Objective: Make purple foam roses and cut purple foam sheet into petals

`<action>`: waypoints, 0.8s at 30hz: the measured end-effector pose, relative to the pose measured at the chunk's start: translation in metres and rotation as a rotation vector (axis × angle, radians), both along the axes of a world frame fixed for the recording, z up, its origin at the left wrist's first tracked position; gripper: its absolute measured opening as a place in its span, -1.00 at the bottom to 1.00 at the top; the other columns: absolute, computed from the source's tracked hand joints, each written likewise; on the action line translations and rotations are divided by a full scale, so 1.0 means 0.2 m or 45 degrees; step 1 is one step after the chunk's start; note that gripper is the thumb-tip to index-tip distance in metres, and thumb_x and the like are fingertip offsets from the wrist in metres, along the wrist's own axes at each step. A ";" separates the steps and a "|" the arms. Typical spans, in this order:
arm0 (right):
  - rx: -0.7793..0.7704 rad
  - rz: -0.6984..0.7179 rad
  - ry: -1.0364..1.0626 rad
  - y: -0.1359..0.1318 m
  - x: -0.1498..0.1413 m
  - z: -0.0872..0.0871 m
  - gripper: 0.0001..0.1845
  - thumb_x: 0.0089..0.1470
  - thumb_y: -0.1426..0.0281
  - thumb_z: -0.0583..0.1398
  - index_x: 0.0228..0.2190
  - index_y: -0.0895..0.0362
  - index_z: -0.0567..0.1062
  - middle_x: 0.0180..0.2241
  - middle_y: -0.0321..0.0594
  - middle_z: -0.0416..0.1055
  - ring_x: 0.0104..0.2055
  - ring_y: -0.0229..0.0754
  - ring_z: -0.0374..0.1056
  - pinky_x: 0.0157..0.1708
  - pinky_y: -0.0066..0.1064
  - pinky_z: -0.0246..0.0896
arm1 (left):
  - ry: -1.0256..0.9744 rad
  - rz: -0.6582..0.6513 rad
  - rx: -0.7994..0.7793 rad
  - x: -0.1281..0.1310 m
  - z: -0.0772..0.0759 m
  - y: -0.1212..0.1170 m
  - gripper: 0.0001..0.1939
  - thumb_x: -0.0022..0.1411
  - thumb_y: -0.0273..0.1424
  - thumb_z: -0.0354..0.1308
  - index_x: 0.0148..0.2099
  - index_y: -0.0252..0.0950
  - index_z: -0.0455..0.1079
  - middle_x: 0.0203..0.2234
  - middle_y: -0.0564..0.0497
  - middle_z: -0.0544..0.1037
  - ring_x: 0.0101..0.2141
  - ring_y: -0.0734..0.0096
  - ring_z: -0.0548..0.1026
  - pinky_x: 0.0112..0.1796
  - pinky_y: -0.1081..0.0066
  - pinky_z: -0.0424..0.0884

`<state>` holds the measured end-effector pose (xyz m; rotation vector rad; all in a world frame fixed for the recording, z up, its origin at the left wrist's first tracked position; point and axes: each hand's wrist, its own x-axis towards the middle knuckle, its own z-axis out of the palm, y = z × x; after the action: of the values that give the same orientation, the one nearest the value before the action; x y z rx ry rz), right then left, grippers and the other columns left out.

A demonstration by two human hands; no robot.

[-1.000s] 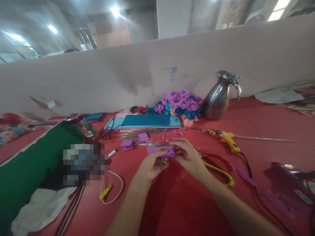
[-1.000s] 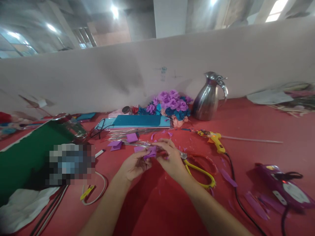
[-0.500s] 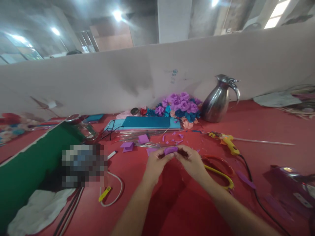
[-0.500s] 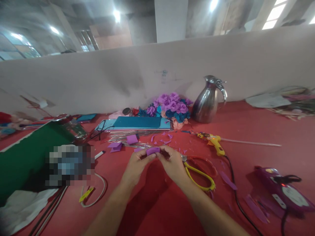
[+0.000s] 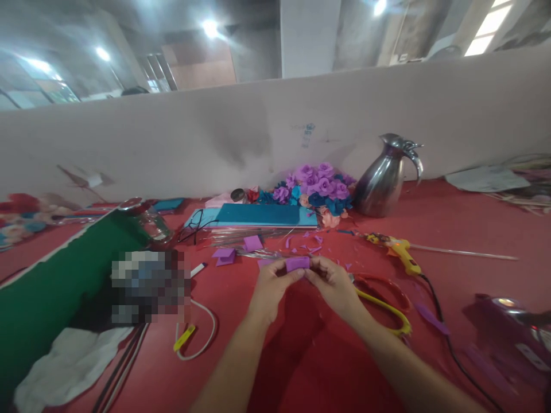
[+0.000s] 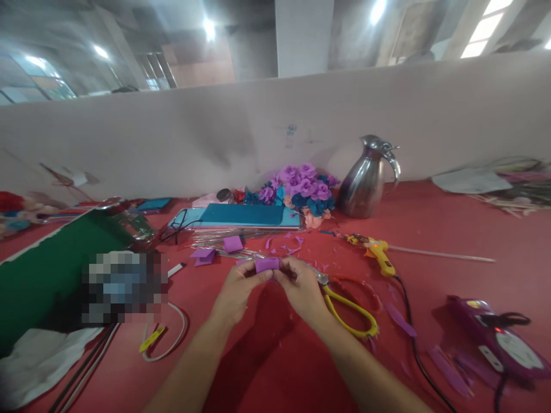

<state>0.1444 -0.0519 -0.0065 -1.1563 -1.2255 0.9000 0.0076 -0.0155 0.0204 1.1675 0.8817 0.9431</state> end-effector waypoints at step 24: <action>-0.428 0.014 -1.317 -0.34 0.61 -0.03 -0.48 -0.14 0.46 0.12 -0.05 0.08 0.42 -0.40 -0.20 0.51 -0.41 -0.09 0.43 -0.42 -0.33 0.28 | -0.840 0.228 -1.035 -0.08 0.06 0.08 -0.96 0.09 -0.59 0.21 -0.39 -0.41 0.43 -0.53 -0.04 0.54 -0.59 0.58 0.46 -0.57 0.59 0.37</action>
<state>0.2674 -0.1201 -0.0123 -2.0095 -1.9290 0.4953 -0.0078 0.0005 0.0321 0.0612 0.7089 0.8951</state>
